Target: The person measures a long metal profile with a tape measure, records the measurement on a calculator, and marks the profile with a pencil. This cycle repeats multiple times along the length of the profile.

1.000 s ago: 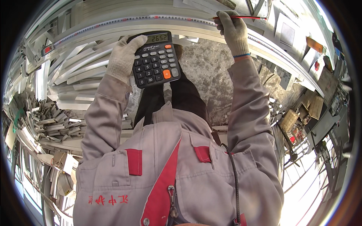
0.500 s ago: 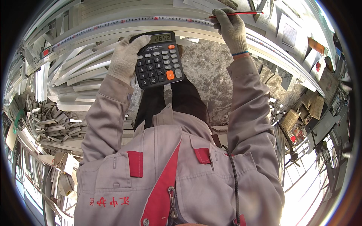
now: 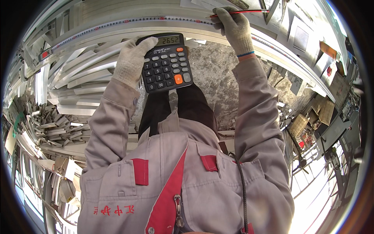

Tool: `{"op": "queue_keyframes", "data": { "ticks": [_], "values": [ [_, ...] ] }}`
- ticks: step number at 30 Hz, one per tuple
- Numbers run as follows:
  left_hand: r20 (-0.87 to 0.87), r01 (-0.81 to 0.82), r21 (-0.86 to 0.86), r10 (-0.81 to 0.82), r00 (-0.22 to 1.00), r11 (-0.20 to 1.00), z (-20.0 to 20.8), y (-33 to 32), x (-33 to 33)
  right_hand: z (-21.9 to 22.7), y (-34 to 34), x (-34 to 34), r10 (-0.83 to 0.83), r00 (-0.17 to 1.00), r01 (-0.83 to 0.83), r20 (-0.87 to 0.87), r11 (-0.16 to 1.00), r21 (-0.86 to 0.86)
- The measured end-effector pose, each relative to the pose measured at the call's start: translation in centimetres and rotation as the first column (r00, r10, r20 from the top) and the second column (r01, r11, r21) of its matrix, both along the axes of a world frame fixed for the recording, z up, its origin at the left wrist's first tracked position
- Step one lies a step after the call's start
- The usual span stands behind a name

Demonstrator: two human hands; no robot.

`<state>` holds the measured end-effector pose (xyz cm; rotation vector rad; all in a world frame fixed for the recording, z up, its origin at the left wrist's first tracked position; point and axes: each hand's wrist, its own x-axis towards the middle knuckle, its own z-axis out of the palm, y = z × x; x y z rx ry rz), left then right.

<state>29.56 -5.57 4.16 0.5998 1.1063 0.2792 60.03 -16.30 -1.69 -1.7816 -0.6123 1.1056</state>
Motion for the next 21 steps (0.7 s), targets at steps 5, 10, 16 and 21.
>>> {"op": "queue_keyframes", "data": {
  "ticks": [5, 10, 16, 21],
  "values": [
    [-0.002, 0.018, 0.001, -0.018, 1.000, 1.000, -0.3, -0.2, 0.0, 1.0, 1.8, -1.9, 0.038, 0.996, -0.033, -0.083, 0.998, 0.057],
    [-0.049, 0.011, -0.003, -0.011, 0.999, 1.000, -1.0, -0.6, -0.2, 1.5, 3.8, -3.8, 0.089, 0.992, -0.080, -0.092, 0.992, 0.096],
    [-0.121, 0.050, -0.030, -0.054, 0.991, 0.998, -1.5, -0.9, -0.6, 2.0, 5.2, -5.0, 0.193, 0.979, -0.198, 0.067, 0.976, 0.088],
    [-0.119, 0.050, -0.063, -0.057, 0.991, 0.997, -2.0, -1.4, -1.1, 2.3, 5.7, -5.8, 0.183, 0.974, -0.196, 0.138, 0.977, 0.089]
  ]
}}
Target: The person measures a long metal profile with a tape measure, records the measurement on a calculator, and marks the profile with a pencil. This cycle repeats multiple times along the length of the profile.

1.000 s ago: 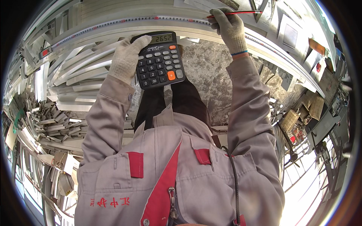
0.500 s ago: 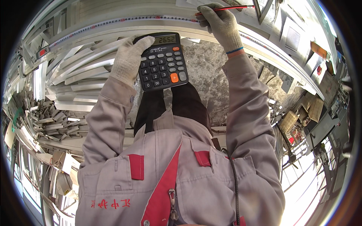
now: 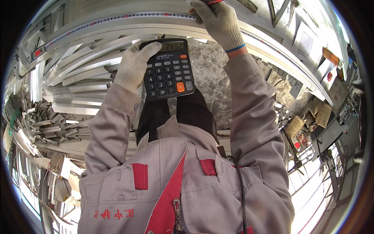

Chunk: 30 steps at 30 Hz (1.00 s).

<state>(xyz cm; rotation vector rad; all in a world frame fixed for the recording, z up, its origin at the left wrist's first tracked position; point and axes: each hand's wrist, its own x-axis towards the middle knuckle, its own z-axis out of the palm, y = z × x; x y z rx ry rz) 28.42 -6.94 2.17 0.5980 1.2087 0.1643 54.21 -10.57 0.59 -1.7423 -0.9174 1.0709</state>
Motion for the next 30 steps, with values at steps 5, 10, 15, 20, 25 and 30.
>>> {"op": "queue_keyframes", "data": {
  "ticks": [5, 10, 15, 20, 25, 30],
  "values": [
    [-0.062, 0.028, -0.003, -0.028, 0.998, 1.000, -1.2, -0.1, -0.5, 0.2, 0.0, 0.0, 0.022, 0.993, -0.024, 0.112, 1.000, 0.012],
    [-0.080, 0.016, -0.016, -0.017, 0.997, 1.000, -1.8, -0.2, -0.6, -0.2, -0.1, -0.2, 0.007, 0.994, -0.008, 0.111, 1.000, 0.008],
    [-0.152, 0.086, 0.000, -0.086, 0.985, 0.996, -2.0, 0.0, -0.5, -0.4, -0.2, -0.2, -0.002, 0.995, -0.001, 0.097, 1.000, 0.029],
    [-0.101, 0.040, -0.042, -0.044, 0.994, 0.998, -1.7, -0.4, -0.3, -0.3, -0.3, -0.1, 0.017, 0.987, -0.023, 0.161, 0.999, 0.035],
    [-0.060, 0.033, -0.070, -0.037, 0.997, 0.997, -1.6, -0.4, -0.4, -0.4, -0.3, -0.2, 0.017, 0.983, -0.029, 0.184, 0.998, 0.061],
    [-0.078, 0.031, -0.058, -0.036, 0.996, 0.998, -1.8, -0.4, -0.5, -0.6, -0.3, -0.2, 0.017, 0.975, -0.037, 0.220, 0.996, 0.087]
  ]
}}
